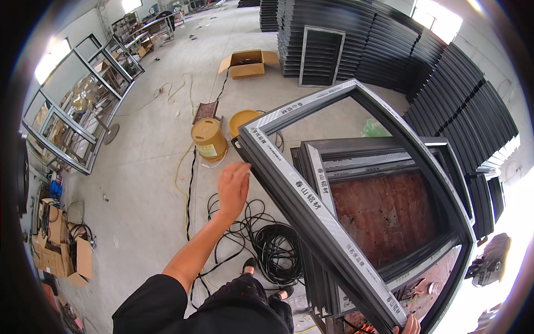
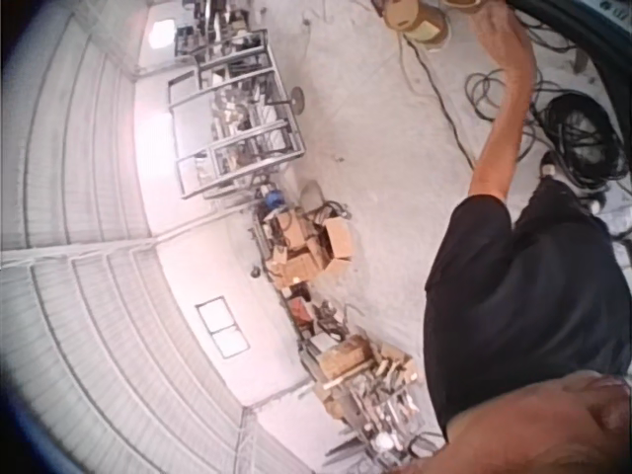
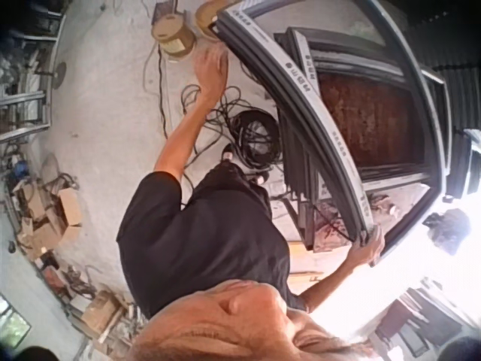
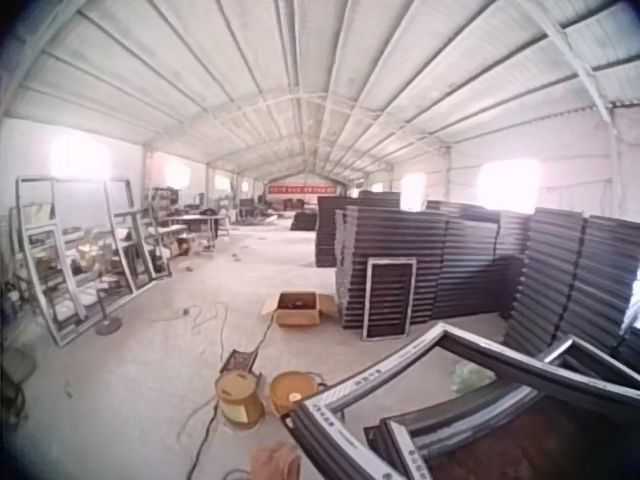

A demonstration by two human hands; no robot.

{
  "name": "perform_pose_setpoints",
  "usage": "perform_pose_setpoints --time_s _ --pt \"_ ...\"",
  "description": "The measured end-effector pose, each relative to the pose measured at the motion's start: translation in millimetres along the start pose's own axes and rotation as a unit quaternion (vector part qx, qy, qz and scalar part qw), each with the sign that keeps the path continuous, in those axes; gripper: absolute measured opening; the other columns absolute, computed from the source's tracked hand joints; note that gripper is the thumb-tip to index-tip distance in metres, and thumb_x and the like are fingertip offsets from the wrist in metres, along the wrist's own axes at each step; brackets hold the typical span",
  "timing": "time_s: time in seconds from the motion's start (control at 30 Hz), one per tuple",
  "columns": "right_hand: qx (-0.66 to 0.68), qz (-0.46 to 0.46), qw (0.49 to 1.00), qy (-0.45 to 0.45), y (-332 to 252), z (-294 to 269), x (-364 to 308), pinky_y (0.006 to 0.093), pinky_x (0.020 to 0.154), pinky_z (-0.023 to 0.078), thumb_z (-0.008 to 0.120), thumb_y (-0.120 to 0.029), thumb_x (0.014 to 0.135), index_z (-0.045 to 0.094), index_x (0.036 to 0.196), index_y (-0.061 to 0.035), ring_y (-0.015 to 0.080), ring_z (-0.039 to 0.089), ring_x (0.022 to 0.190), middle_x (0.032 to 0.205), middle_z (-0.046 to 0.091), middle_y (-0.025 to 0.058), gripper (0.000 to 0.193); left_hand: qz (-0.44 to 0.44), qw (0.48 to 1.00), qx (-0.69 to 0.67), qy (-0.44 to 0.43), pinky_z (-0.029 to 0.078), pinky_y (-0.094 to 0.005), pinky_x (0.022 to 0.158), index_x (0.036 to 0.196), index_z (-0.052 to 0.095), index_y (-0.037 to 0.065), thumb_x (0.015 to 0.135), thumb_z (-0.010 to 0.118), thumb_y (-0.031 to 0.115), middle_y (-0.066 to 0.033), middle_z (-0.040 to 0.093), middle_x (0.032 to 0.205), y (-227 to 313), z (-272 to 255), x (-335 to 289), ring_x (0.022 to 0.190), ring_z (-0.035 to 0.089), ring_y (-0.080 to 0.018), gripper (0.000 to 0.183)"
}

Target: The person installs a black sealant strip into the frame of a window using a pair of pliers to trim the strip and pressing it into the groove by hand.

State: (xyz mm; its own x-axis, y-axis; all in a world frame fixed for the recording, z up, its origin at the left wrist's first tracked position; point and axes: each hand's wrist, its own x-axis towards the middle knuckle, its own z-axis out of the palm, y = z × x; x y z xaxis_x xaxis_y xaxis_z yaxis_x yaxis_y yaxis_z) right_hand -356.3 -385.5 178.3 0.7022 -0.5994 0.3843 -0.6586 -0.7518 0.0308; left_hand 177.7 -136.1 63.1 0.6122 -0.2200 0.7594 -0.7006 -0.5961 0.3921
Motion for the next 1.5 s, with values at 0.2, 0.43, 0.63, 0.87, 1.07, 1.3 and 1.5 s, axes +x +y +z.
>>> perform_pose_setpoints --time_s 0.2,0.43,0.63,0.87,1.07,1.3,1.5 --pt "0.014 -0.007 1.000 0.012 8 22 -3 0.0493 0.096 0.043 0.063 -0.023 0.088 0.064 0.124 -0.0042 0.0406 0.057 0.109 0.118 0.064 0.0194 0.041 0.126 0.991 -0.041 -0.009 0.050 -0.0404 0.097 0.101 0.067 0.003 0.069 0.074 0.002 -0.0086 0.061 0.107 -7 8 1 0.109 0.059 -0.0275 0.033" --pt "-0.019 -0.010 1.000 0.014 10 25 -5 0.0483 0.095 0.045 0.062 -0.020 0.088 0.064 0.124 -0.0040 0.0409 0.058 0.106 0.118 0.065 0.0181 0.039 0.147 0.988 -0.021 -0.043 0.052 -0.0407 0.097 0.097 0.066 0.001 0.063 0.077 0.003 -0.0092 0.063 0.104 -4 2 8 0.104 0.061 -0.0293 0.035" --pt "0.005 0.029 1.000 0.008 9 29 -4 0.0514 0.096 0.039 0.042 -0.036 0.099 0.057 0.123 0.0033 0.0435 0.053 0.107 0.113 0.058 0.0241 0.049 0.216 0.972 -0.083 -0.033 0.053 -0.0392 0.096 0.098 0.068 0.004 0.065 0.074 0.006 -0.0074 0.063 0.104 19 4 -11 0.104 0.061 -0.0265 0.034" --pt "0.016 0.033 0.999 0.016 9 31 -4 0.0509 0.095 0.040 0.041 -0.036 0.099 0.058 0.122 0.0038 0.0426 0.054 0.105 0.112 0.060 0.0238 0.049 0.189 0.977 -0.079 -0.059 0.054 -0.0394 0.095 0.092 0.068 0.005 0.066 0.074 0.007 -0.0064 0.064 0.101 44 -2 -21 0.102 0.062 -0.0240 0.028" --pt "0.015 0.015 0.999 0.027 10 32 -3 0.0509 0.094 0.040 0.040 -0.036 0.099 0.058 0.122 0.0037 0.0424 0.055 0.105 0.113 0.061 0.0229 0.049 0.240 0.960 -0.139 -0.032 0.054 -0.0406 0.095 0.089 0.069 0.005 0.064 0.074 0.007 -0.0061 0.064 0.099 66 8 -36 0.099 0.062 -0.0243 0.026" --pt "0.024 -0.002 0.999 0.046 11 34 -2 0.0500 0.094 0.041 0.045 -0.032 0.099 0.059 0.119 0.0042 0.0412 0.056 0.104 0.112 0.061 0.0212 0.044 0.185 0.970 -0.130 -0.086 0.055 -0.0402 0.093 0.088 0.070 0.006 0.063 0.075 0.004 -0.0064 0.064 0.097 107 -2 -59 0.096 0.063 -0.0239 0.025" --pt "0.022 -0.002 0.999 0.029 14 34 -2 0.0498 0.093 0.041 0.041 -0.038 0.100 0.057 0.121 0.0054 0.0412 0.056 0.103 0.112 0.061 0.0227 0.051 0.224 0.957 -0.186 -0.014 0.055 -0.0412 0.092 0.086 0.070 0.005 0.062 0.076 0.003 -0.0066 0.065 0.097 126 9 -72 0.095 0.063 -0.0245 0.025"
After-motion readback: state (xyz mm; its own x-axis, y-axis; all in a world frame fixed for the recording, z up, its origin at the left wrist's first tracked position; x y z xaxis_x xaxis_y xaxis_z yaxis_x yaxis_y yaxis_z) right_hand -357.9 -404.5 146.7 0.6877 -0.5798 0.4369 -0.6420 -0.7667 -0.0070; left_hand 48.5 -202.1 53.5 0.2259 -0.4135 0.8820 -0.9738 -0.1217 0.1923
